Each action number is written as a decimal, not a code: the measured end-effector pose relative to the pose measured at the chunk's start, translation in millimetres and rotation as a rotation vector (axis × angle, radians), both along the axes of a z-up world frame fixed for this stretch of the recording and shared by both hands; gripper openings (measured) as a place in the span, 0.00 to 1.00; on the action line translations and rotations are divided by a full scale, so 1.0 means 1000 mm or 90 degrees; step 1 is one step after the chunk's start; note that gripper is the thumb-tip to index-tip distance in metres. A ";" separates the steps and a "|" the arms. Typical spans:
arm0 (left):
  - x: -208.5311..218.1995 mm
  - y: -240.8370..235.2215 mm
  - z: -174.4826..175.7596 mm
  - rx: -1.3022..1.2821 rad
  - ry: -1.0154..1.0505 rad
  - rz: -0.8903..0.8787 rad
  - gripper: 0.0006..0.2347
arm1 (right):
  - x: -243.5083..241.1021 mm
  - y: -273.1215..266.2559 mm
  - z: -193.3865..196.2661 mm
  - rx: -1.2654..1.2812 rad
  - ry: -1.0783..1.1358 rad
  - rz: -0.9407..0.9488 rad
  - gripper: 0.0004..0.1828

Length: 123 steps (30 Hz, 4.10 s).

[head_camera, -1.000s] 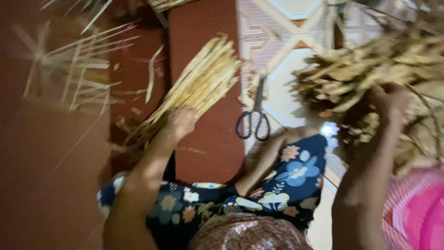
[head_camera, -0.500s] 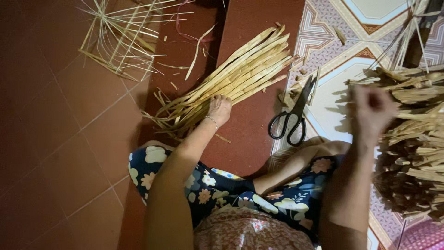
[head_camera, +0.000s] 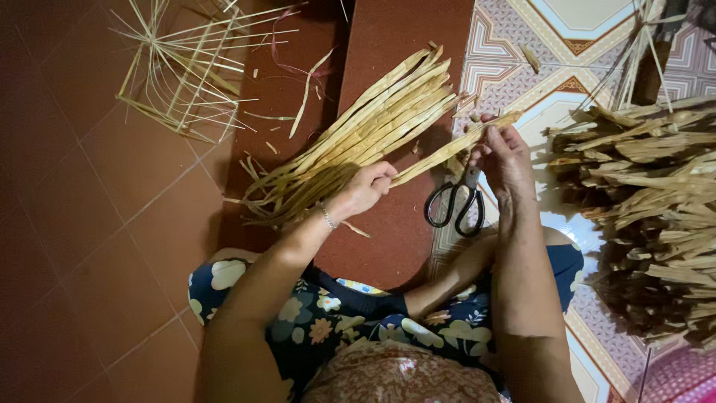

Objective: The person sits on the floor and repeatedly splits dried palm leaves into thinner strips by hand. They use scissors to trim the ends of the strips and place the finished pieces into a pile.

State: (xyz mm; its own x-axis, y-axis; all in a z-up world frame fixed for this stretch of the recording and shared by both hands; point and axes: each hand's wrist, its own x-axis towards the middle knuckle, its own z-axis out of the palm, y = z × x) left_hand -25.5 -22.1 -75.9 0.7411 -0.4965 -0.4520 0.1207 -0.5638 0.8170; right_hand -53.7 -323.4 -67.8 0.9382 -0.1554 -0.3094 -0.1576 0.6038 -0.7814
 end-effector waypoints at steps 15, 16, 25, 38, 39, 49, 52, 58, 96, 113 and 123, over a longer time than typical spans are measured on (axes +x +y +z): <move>0.010 0.015 0.045 0.055 -0.057 -0.082 0.10 | -0.009 -0.034 -0.012 0.061 -0.094 -0.217 0.12; 0.009 0.015 0.044 0.107 -0.035 -0.081 0.11 | -0.009 -0.035 -0.013 0.051 -0.098 -0.232 0.12; 0.019 0.037 0.004 0.186 0.138 -0.119 0.14 | -0.010 -0.037 -0.020 -0.091 0.019 -0.119 0.10; 0.029 0.026 -0.075 0.526 -0.441 -0.141 0.13 | -0.006 -0.029 -0.021 -0.210 0.052 -0.083 0.10; 0.029 0.025 -0.077 0.537 -0.421 -0.149 0.14 | -0.008 -0.030 -0.023 -0.255 0.061 -0.091 0.10; 0.029 0.015 -0.051 -0.049 -0.043 0.188 0.11 | 0.000 -0.018 -0.059 -0.750 0.057 -0.032 0.20; 0.015 0.006 -0.033 -0.057 0.016 0.176 0.09 | 0.005 0.003 -0.053 -0.449 0.200 0.158 0.32; -0.021 -0.005 -0.010 -0.100 -0.062 0.100 0.10 | 0.006 0.040 -0.023 -0.097 0.196 0.093 0.22; -0.019 0.001 0.020 0.061 -0.329 0.033 0.06 | -0.024 0.062 0.028 -1.175 -0.410 0.160 0.22; 0.028 0.027 -0.089 0.468 -0.572 -0.007 0.08 | -0.013 0.053 -0.034 -1.204 -0.234 0.393 0.18; 0.037 0.019 -0.076 0.248 -0.213 0.114 0.03 | -0.005 0.047 -0.046 -1.090 -0.060 0.409 0.26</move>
State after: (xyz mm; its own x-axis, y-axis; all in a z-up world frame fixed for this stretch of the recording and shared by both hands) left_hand 11.1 -3.2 -151.5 0.9334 -0.1927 -0.3026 0.0116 -0.8269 0.5622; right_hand -58.8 -276.7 -114.3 0.9762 0.1416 -0.1646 0.0600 -0.9045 -0.4223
